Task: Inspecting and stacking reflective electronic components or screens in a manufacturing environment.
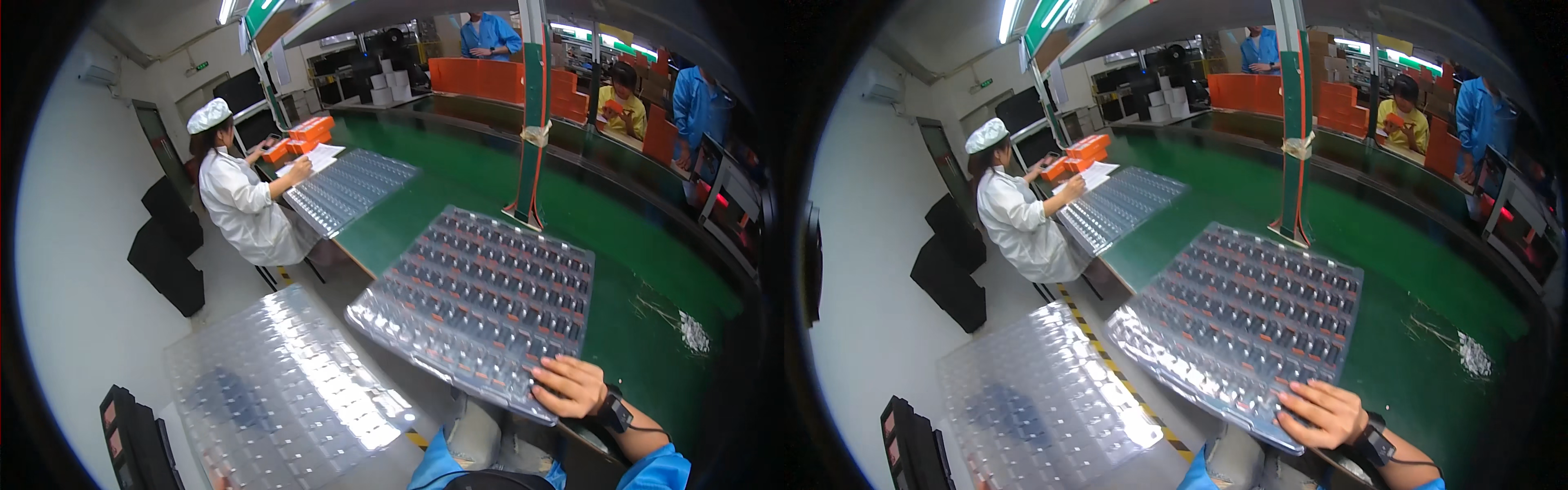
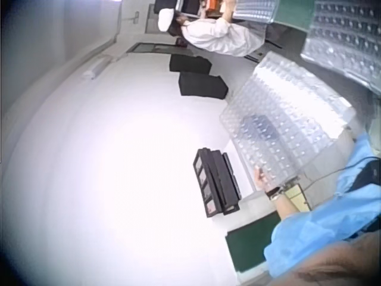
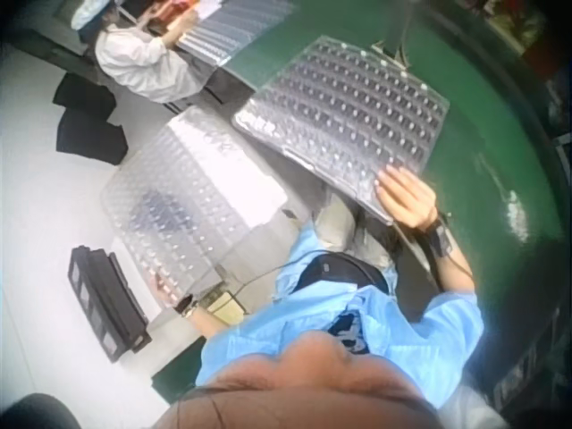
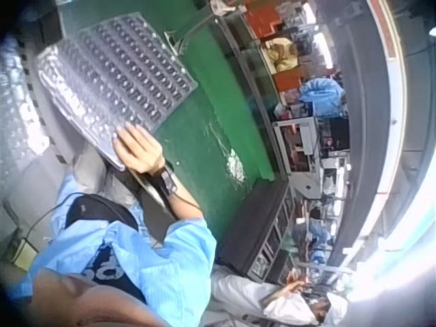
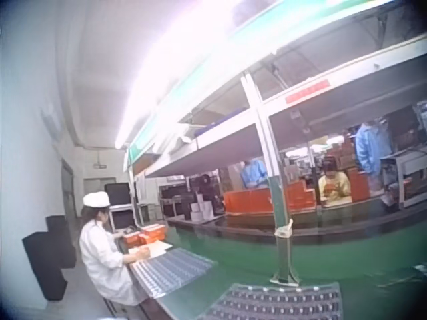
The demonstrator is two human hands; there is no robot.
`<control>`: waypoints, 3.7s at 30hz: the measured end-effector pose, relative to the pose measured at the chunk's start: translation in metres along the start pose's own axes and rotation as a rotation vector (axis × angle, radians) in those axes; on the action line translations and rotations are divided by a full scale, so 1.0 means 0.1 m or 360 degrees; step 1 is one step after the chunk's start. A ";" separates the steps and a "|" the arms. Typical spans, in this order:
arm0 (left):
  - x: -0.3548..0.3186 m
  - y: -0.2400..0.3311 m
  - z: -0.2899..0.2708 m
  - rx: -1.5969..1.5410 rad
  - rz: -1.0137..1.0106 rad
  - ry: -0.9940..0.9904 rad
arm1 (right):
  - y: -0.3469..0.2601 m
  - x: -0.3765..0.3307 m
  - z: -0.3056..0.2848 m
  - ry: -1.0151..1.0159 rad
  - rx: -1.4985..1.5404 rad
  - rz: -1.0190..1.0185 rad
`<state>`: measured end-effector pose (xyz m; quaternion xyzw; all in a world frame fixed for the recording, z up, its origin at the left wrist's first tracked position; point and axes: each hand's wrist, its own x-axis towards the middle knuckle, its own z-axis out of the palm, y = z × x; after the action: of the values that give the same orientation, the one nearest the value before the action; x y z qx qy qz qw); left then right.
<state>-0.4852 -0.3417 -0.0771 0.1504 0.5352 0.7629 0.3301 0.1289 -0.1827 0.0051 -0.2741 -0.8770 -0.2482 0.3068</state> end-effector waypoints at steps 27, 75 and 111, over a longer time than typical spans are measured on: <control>3.41 -1.35 5.50 -0.0481 -0.0265 -0.1349 | 0.03 -0.26 -0.07 -0.0750 0.0945 0.0782; 0.72 -2.03 4.32 0.0446 0.0486 -0.0653 | -1.45 -1.28 -1.50 -0.0944 -0.0120 0.1102; 1.23 -2.30 4.60 0.0237 0.0094 0.0072 | -0.52 -1.56 -1.63 -0.0306 0.0015 0.2341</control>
<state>-0.2290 0.1181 -0.1277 0.1730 0.5930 0.7337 0.2831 0.2647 -0.3700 -0.0018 -0.8099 -0.4909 0.0503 0.3170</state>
